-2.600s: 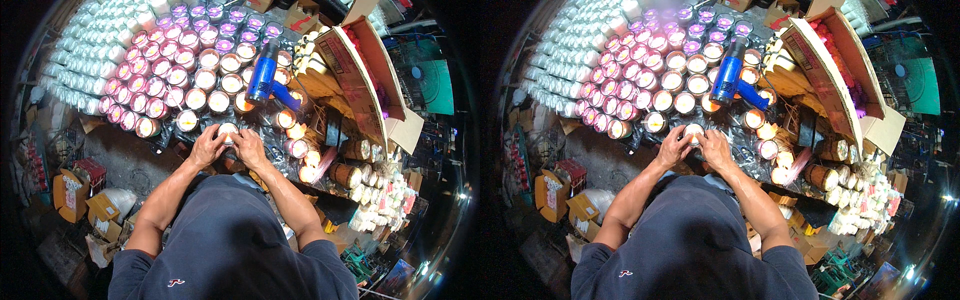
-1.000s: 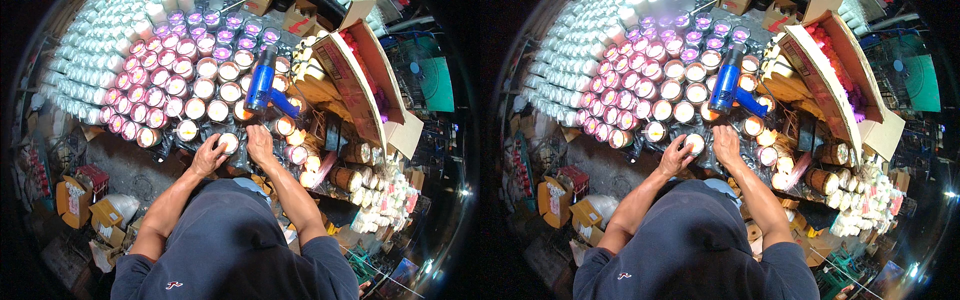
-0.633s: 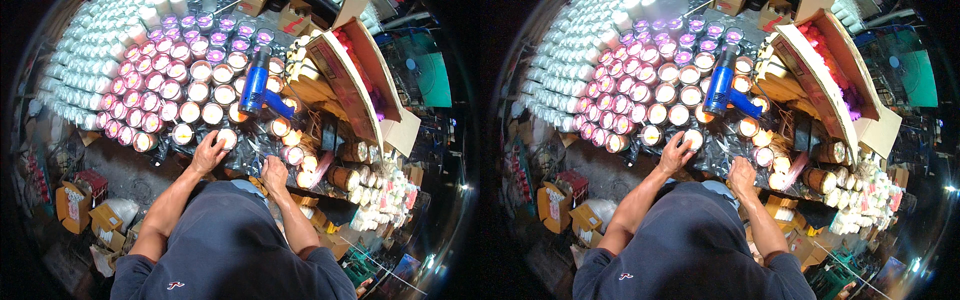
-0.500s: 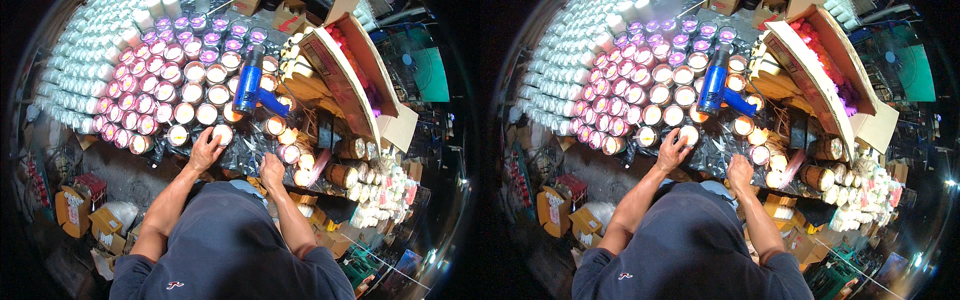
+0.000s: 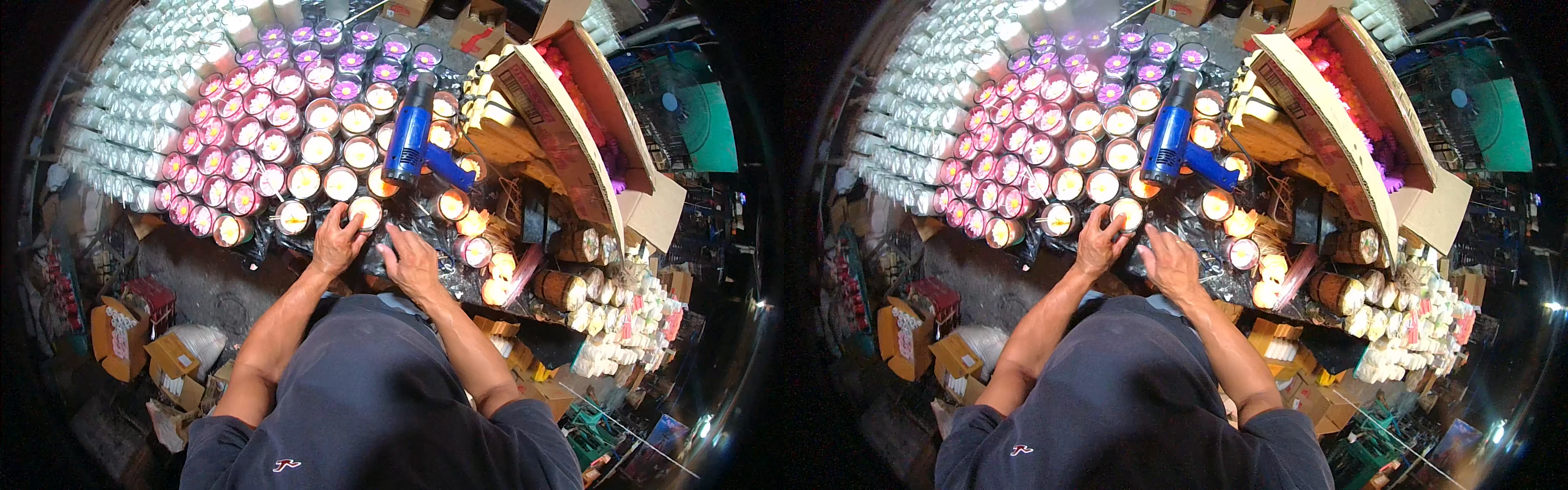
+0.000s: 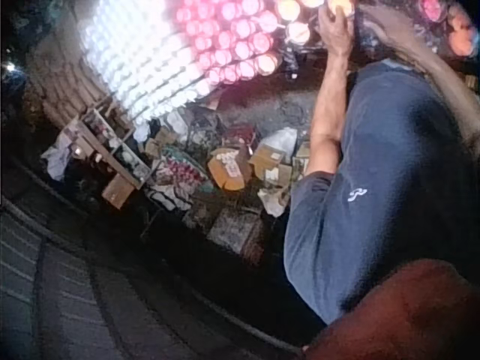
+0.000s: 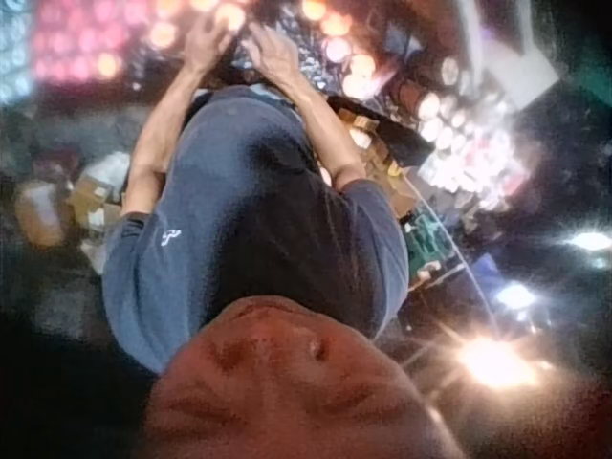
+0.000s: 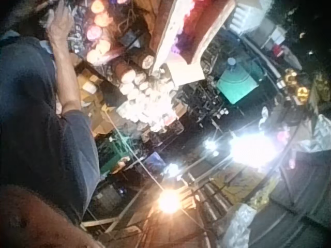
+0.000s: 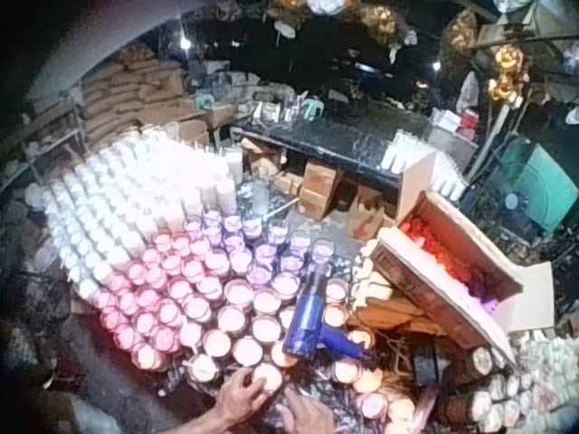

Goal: The person uses a blue heat gun to warm the surface of small candles in metal tins, then places a small flower-shaped decoration into the center of each candle. The person repeats this process across multiple candles arranged on a table.

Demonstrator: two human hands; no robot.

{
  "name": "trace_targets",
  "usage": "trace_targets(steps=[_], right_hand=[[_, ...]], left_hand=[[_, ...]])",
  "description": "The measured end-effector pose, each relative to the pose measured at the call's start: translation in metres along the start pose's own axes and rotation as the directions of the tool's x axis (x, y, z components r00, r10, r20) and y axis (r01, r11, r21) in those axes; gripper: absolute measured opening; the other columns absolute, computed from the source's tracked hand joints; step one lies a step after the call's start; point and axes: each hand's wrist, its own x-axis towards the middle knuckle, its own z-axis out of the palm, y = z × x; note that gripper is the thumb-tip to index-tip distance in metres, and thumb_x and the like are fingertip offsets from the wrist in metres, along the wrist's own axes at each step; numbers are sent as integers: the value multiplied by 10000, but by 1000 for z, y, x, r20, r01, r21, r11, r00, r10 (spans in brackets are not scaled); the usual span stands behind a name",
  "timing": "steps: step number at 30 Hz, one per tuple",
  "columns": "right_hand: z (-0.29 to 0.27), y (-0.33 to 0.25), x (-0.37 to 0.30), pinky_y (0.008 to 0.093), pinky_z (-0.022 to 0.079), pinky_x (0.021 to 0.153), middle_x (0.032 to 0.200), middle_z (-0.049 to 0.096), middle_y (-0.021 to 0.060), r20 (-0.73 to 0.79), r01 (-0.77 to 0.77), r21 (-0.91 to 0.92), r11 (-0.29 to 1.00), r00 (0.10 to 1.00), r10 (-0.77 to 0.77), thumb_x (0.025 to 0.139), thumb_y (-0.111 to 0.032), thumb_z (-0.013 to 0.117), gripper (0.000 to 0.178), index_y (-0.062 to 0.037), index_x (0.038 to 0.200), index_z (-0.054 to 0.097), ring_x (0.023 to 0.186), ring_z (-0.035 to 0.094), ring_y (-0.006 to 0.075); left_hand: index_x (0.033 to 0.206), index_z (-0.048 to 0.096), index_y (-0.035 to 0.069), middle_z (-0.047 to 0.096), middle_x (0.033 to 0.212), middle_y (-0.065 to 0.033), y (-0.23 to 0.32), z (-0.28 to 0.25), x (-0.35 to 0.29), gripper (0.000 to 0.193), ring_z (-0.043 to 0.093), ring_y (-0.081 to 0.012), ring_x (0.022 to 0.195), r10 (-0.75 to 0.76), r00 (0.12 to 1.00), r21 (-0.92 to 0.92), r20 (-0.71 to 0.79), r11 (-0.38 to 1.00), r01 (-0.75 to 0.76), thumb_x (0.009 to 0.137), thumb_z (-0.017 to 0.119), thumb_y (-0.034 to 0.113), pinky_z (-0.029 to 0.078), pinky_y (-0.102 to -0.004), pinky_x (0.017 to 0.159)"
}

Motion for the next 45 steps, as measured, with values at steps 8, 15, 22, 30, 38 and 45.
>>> trace_targets(steps=[8, 15, 22, 30, 38, 45], right_hand=[[18, 6, 27, 461, 595, 679, 883, 653, 143, 215, 120, -105, 987, 972, -95, 945, -332, 804, 549, -40, 1383, 649, 803, 726, 344], [19, 7, 31, 465, 591, 683, 878, 641, 138, 220, 128, -106, 986, 970, -102, 959, -313, 786, 497, -43, 1355, 654, 797, 723, 340], [27, 10, 30, 459, 587, 671, 877, 630, 121, 192, 118, -114, 986, 977, -95, 962, -288, 780, 471, -85, 1370, 659, 800, 722, 324], [29, 9, 28, 466, 593, 716, 906, 638, 117, 244, 59, -148, 987, 969, -21, 990, -272, 747, 446, -117, 1399, 661, 847, 712, 338], [39, 14, 24, 442, 586, 662, 860, 636, 92, 169, 91, -164, 982, 984, -63, 954, -278, 786, 448, -121, 1363, 692, 787, 708, 294], [38, 15, 24, 447, 588, 672, 880, 648, 100, 189, 100, -162, 982, 980, -68, 955, -251, 780, 457, -104, 1376, 682, 807, 708, 303]], left_hand=[[1262, 713, 83, 604, 1279, -209, 4, -5, 1, 576, 695, -409, 1072, 0, 1000, -13, -3, 1000, -1, 721, 911, 104, 601, -480, 847], [1267, 720, 98, 601, 1306, -204, 0, -3, 0, 583, 678, -390, 1077, 13, 1000, -19, -18, 1000, -13, 715, 907, 104, 597, -483, 859], [1283, 710, 100, 598, 1319, -214, -1, 1, -3, 612, 670, -401, 1104, 11, 999, -4, -33, 1000, -11, 705, 911, 105, 594, -484, 879], [1267, 719, 91, 606, 1323, -216, -1, 1, -2, 585, 671, -410, 1130, -17, 1000, -33, -10, 999, 17, 710, 898, 97, 597, -486, 891], [1285, 713, 85, 631, 1318, -199, 1, -3, -5, 559, 684, -395, 1125, -52, 998, -44, -38, 998, 50, 756, 891, 105, 601, -475, 899], [1293, 714, 118, 626, 1329, -200, 0, -8, -5, 531, 684, -381, 1098, 16, 1000, 19, -6, 1000, -16, 792, 890, 130, 599, -477, 864]])
